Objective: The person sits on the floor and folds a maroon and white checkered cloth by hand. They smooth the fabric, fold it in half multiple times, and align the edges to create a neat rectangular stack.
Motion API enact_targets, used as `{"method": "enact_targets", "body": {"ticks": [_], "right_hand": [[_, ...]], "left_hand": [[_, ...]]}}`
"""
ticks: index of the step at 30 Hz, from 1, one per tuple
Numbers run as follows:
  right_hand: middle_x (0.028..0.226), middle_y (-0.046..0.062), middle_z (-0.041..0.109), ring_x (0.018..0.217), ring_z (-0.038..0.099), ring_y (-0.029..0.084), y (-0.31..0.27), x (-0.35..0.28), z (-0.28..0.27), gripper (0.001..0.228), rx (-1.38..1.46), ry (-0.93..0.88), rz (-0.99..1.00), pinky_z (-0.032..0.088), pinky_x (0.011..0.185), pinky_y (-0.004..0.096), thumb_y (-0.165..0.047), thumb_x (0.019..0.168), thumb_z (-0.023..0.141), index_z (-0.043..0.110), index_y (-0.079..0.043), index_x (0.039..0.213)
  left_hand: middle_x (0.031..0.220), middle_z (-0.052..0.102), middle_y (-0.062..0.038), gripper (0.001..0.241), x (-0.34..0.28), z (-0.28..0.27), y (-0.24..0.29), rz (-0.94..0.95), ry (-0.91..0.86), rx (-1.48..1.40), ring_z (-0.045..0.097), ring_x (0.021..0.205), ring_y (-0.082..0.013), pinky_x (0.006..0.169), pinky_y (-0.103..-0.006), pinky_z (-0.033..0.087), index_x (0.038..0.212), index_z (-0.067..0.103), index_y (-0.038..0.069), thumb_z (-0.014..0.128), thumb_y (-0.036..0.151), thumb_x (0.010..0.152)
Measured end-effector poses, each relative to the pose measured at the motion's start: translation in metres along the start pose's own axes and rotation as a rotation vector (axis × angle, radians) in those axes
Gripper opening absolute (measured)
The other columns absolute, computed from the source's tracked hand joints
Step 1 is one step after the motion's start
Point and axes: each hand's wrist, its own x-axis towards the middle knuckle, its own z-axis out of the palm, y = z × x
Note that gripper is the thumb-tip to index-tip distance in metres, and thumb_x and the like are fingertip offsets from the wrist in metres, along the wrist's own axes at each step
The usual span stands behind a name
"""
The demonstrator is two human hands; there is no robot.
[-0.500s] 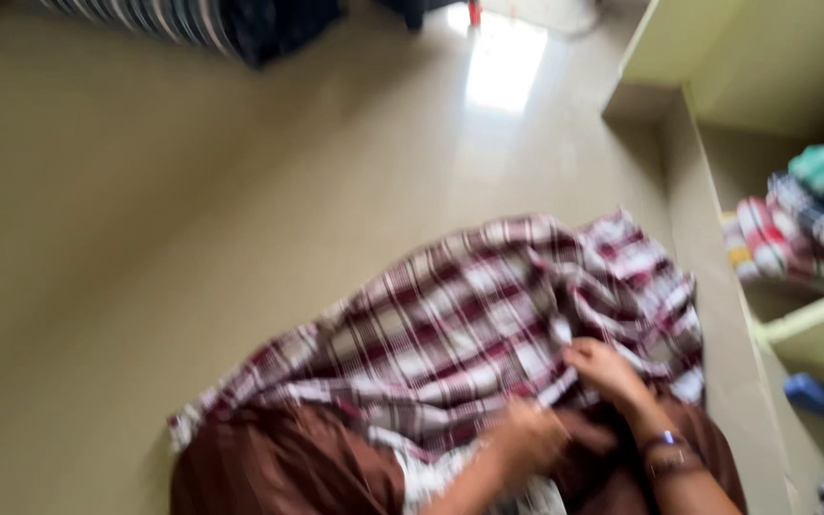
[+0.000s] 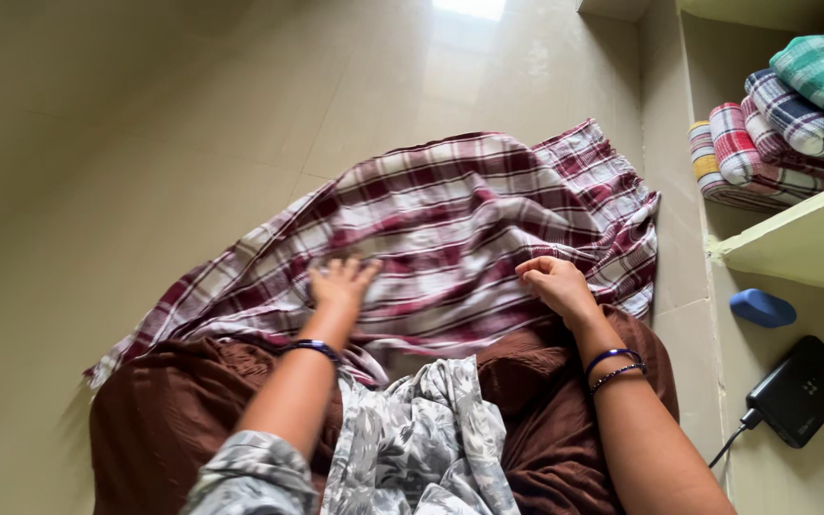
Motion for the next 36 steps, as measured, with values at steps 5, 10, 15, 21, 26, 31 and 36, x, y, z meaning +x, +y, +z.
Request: {"method": "enact_targets", "body": {"ticks": [5, 10, 15, 21, 26, 31, 36], "right_hand": [[0.09, 0.005, 0.076, 0.076, 0.063, 0.01, 0.019, 0.021, -0.005, 0.019, 0.179, 0.025, -0.028, 0.051, 0.067, 0.024, -0.007, 0.089, 0.062, 0.075, -0.002, 0.103], [0.09, 0.006, 0.074, 0.08, 0.067, 0.011, 0.038, 0.03, -0.007, 0.017, 0.209, -0.067, -0.125, 0.055, 0.073, 0.023, -0.005, 0.089, 0.061, 0.074, 0.002, 0.096], [0.098, 0.01, 0.079, 0.088, 0.072, 0.02, 0.065, 0.045, 0.015, 0.025, -0.562, -0.466, -0.119, 0.054, 0.081, 0.032, -0.01, 0.083, 0.063, 0.082, -0.008, 0.1], [0.105, 0.014, 0.076, 0.097, 0.074, 0.029, 0.056, 0.044, 0.026, 0.024, -1.041, -0.742, -0.095, 0.057, 0.088, 0.04, -0.024, 0.088, 0.065, 0.079, -0.011, 0.102], [0.105, 0.016, 0.074, 0.1, 0.07, 0.032, 0.006, 0.013, 0.073, 0.025, -1.035, -0.266, -0.193, 0.056, 0.089, 0.045, -0.029, 0.095, 0.062, 0.077, -0.01, 0.099], [0.142, 0.014, 0.059, 0.13, 0.055, 0.032, -0.035, -0.021, 0.209, 0.045, -0.425, -0.028, -0.618, 0.045, 0.109, 0.041, -0.012, 0.09, 0.06, 0.059, -0.009, 0.135], [0.161, 0.01, 0.043, 0.153, 0.031, 0.028, -0.026, -0.027, 0.266, 0.05, -0.54, -0.06, -0.806, 0.021, 0.124, 0.047, -0.028, 0.105, 0.051, 0.048, -0.013, 0.152]], "left_hand": [[0.173, -0.006, -0.011, 0.13, -0.037, -0.026, -0.064, -0.275, -0.162, 0.283, 0.006, 0.156, -0.0394, 0.12, -0.0648, 0.009, 0.165, -0.005, 0.032, 0.083, 0.053, 0.072], [0.174, -0.001, -0.016, 0.095, -0.046, -0.028, -0.038, -0.38, -0.007, 0.302, 0.011, 0.155, -0.0411, 0.123, -0.0616, 0.009, 0.153, 0.022, 0.025, 0.078, 0.051, 0.08], [0.172, -0.012, -0.01, 0.102, -0.027, -0.017, 0.023, 0.089, 0.271, -0.355, -0.004, 0.156, -0.035, 0.125, -0.0584, 0.005, 0.159, 0.009, 0.032, 0.075, 0.051, 0.084], [0.165, -0.036, -0.014, 0.155, -0.026, 0.005, 0.024, 0.03, -0.147, -0.216, -0.031, 0.152, -0.0382, 0.121, -0.0658, -0.009, 0.159, -0.027, 0.028, 0.088, 0.067, 0.062], [0.163, -0.04, -0.018, 0.17, -0.027, 0.013, 0.017, -0.006, -0.113, -0.18, -0.036, 0.148, -0.0433, 0.118, -0.0699, -0.011, 0.155, -0.036, 0.026, 0.093, 0.07, 0.052], [0.161, -0.044, -0.015, 0.147, -0.024, 0.027, 0.023, -0.114, -0.216, -0.198, -0.039, 0.146, -0.0437, 0.114, -0.0767, -0.008, 0.158, -0.031, 0.029, 0.087, 0.053, 0.072], [0.159, -0.05, -0.013, 0.12, -0.01, 0.054, 0.022, -0.209, -0.305, -0.093, -0.043, 0.142, -0.0494, 0.104, -0.084, -0.008, 0.164, -0.019, 0.025, 0.077, 0.032, 0.092]]}}
